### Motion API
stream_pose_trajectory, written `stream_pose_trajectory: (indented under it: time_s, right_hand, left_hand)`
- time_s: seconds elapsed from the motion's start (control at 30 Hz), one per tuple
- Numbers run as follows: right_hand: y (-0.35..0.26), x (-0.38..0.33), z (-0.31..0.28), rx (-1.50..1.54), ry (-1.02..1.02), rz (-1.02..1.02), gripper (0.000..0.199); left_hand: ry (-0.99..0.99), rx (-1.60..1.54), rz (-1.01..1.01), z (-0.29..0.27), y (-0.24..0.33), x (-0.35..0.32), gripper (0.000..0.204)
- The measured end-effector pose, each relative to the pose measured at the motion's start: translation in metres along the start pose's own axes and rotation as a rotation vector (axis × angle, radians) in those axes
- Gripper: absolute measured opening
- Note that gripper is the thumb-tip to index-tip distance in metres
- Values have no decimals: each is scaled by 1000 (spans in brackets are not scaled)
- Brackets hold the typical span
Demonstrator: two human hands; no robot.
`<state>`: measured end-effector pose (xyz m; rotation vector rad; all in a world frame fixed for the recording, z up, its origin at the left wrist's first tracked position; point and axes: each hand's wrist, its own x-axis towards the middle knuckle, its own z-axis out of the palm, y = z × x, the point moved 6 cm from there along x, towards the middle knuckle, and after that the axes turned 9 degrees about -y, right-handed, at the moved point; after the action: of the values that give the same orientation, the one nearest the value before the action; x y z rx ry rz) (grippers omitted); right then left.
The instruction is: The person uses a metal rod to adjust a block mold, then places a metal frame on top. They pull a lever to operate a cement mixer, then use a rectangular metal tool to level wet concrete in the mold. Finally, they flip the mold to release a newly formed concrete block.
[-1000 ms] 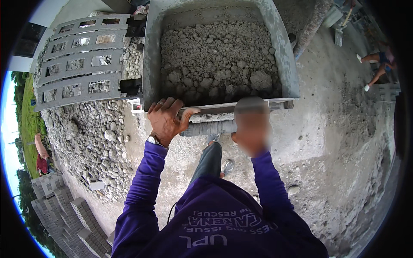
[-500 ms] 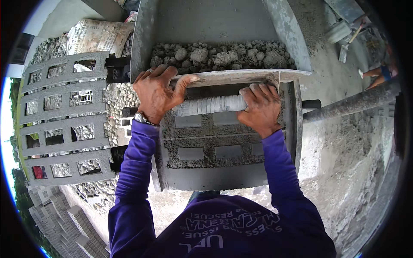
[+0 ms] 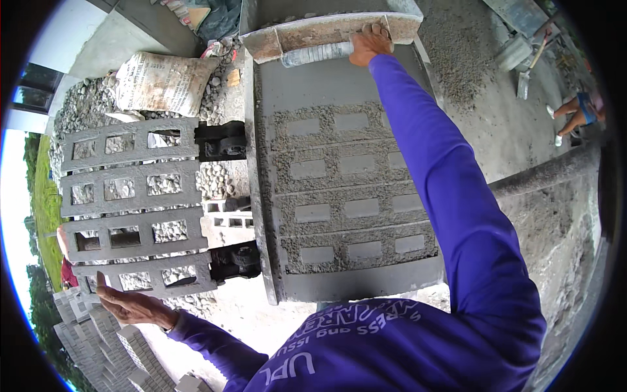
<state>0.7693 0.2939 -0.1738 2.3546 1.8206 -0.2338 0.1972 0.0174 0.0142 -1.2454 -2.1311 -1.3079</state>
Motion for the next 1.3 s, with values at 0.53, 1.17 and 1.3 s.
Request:
stream_pose_trajectory:
  time_s: [0.53,1.17,1.3]
  right_hand:
    - [-10,-610,172,967,8,-629,28]
    - [111,-724,205,809,273,219,16]
    - [120,-731,206,868,371,403,15]
  left_hand:
    - [-191,185,687,-48,-207,165,46]
    - [-1065,-758,848,11,220,-447,19]
    - [-995,-808,833,19,276,-401,21]
